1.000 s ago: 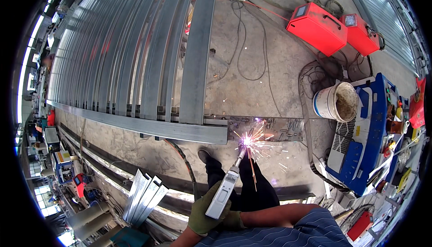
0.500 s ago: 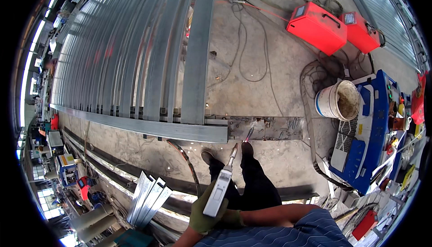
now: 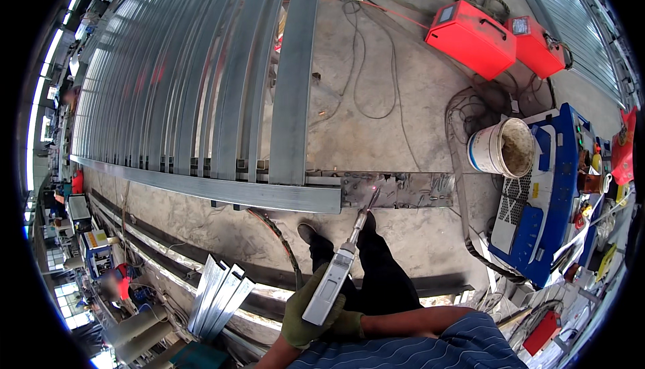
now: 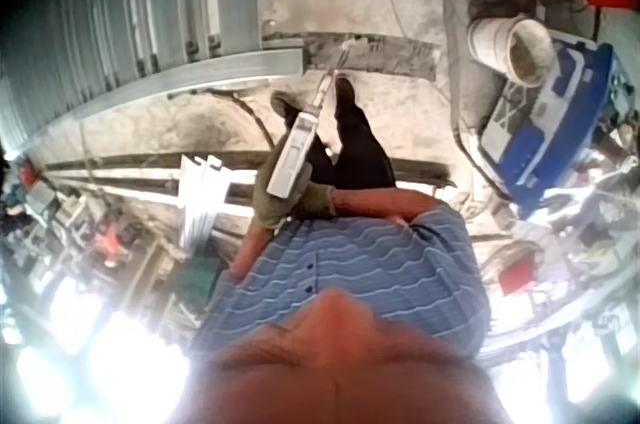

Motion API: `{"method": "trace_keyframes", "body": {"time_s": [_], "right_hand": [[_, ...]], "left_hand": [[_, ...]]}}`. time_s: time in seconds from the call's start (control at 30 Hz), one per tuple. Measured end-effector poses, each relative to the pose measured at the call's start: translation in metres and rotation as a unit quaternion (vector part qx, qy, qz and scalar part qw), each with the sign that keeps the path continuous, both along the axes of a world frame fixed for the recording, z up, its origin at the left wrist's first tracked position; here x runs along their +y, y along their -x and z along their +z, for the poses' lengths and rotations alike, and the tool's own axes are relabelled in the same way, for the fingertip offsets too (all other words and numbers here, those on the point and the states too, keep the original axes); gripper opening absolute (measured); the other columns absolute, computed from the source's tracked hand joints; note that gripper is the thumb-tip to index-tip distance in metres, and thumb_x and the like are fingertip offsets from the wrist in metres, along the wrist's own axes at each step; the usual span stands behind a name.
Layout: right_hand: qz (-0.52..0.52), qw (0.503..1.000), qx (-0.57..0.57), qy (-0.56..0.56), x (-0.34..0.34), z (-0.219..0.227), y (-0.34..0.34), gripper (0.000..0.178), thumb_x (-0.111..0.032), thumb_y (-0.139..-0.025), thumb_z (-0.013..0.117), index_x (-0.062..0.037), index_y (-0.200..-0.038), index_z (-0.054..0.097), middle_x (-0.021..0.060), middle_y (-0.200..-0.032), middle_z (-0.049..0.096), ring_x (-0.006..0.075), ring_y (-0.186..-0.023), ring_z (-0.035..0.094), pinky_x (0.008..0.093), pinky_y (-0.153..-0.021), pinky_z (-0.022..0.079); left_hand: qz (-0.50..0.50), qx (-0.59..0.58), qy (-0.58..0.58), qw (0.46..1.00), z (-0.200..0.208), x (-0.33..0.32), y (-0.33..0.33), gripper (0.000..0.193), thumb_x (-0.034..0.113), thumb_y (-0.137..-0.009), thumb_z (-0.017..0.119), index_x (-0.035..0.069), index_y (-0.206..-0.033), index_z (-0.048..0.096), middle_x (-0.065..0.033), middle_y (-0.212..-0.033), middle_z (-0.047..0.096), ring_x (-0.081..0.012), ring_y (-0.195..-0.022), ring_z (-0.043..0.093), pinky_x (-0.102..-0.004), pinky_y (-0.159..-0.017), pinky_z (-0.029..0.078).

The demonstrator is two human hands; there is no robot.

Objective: The person uses a handheld welding tool to join metal bars on a large metal frame structure. They move along the frame, applying welds at various joints while wearing protective gloves. The person briefly removes their gloves to adjust the welding tool before resuming the welding process.

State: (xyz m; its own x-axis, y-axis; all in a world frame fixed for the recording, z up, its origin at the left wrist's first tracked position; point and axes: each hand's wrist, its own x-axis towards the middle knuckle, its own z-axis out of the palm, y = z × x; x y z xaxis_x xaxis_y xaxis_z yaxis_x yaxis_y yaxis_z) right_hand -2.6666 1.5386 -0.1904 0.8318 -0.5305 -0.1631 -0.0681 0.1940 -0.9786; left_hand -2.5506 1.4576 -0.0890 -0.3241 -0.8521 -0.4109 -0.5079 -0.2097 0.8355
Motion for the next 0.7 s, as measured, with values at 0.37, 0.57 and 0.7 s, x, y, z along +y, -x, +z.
{"method": "trace_keyframes", "body": {"time_s": [0.37,0.57,0.7], "right_hand": [[0.019,0.998,0.025,0.058,-0.003,-0.018,-0.004,0.033,-0.027,-0.102,0.073,-0.0085,-0.130,0.073,0.0139,-0.123,0.075,0.0273,-0.116,0.070,0.0440,-0.104,0.056],[-0.052,0.996,-0.015,-0.067,-0.002,-0.013,-0.002,0.033,-0.015,-0.088,0.074,-0.0084,-0.121,0.077,0.0169,-0.129,0.073,0.0372,-0.125,0.068,0.0500,-0.110,0.054],[-0.067,0.992,-0.012,0.106,0.015,-0.035,-0.012,0.039,-0.019,-0.091,0.074,-0.0085,-0.129,0.075,0.0178,-0.135,0.071,0.0384,-0.130,0.066,0.0499,-0.114,0.052]], "left_hand": [[-0.014,0.011,0.004,1.000,-0.012,-0.017,0.009,0.072,0.014,-0.095,0.086,0.001,-0.159,0.055,-0.0184,-0.124,0.080,-0.0290,-0.111,0.082,-0.0387,-0.093,0.065],[-0.009,0.009,-0.009,1.000,-0.013,-0.017,0.009,0.072,0.013,-0.094,0.086,0.000,-0.158,0.056,-0.0184,-0.128,0.079,-0.0299,-0.113,0.081,-0.0392,-0.095,0.065],[-0.005,0.012,-0.004,1.000,-0.017,-0.015,0.009,0.069,0.010,-0.095,0.085,-0.002,-0.156,0.057,-0.0138,-0.119,0.081,-0.0223,-0.105,0.080,-0.0358,-0.091,0.064]]}}
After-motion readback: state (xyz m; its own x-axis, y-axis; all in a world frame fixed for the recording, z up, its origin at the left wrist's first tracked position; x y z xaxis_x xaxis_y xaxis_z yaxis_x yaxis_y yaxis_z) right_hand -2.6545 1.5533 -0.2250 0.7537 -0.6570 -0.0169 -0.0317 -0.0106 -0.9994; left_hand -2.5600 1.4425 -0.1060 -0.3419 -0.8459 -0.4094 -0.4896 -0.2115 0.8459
